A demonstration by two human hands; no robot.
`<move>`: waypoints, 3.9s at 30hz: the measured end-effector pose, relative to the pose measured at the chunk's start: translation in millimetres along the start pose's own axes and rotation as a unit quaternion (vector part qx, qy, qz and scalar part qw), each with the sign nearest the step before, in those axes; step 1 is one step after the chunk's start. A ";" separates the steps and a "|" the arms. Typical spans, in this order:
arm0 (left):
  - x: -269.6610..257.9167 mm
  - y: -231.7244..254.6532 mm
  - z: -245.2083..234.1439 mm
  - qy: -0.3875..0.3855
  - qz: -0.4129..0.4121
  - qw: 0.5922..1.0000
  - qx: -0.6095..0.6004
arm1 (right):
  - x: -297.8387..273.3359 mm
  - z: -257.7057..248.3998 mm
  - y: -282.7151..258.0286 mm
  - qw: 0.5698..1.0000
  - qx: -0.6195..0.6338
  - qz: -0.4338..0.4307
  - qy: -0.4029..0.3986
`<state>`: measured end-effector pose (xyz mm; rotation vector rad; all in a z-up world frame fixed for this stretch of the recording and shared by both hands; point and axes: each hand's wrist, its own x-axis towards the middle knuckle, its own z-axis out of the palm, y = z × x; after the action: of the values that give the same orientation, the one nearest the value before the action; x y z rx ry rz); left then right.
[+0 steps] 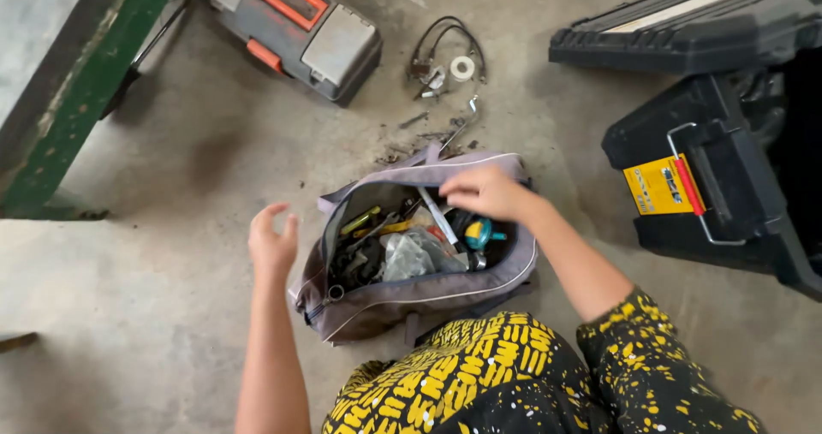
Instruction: Organizing various mechanical and electrical tools inside and around a gray tool bag on the floor.
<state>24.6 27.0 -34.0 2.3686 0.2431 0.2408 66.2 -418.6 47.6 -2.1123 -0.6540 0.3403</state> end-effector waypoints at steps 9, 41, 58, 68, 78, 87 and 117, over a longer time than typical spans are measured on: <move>47.3 -86.5 108.1 -0.290 -0.330 0.863 0.249 | 133.0 -35.7 221.5 0.938 -0.206 0.208 0.185; 55.9 -88.3 105.5 -0.305 -0.265 0.875 0.266 | 249.4 -16.8 276.4 0.877 -0.271 0.237 0.317; 57.0 -78.1 97.6 -0.313 -0.270 0.872 0.263 | 259.2 -10.2 169.1 0.954 -0.219 0.201 0.033; 63.9 -61.9 87.7 -0.312 -0.312 0.868 0.230 | 226.7 23.0 234.4 0.948 -0.277 0.150 0.047; 56.5 -54.1 82.9 -0.297 -0.329 0.871 0.211 | 177.7 53.5 111.1 0.953 -0.231 0.197 0.014; 38.0 -89.3 103.2 -0.299 -0.264 0.879 0.262 | 168.1 67.0 138.2 0.935 -0.222 0.275 0.025; -132.4 122.8 75.4 -0.259 0.601 0.755 0.038 | -4.8 -11.1 -105.6 0.973 -0.194 -0.056 0.114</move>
<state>-72.0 -142.3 -16.6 2.1990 -1.5955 0.1332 32.9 -378.1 140.0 -2.4226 -0.7449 -0.1047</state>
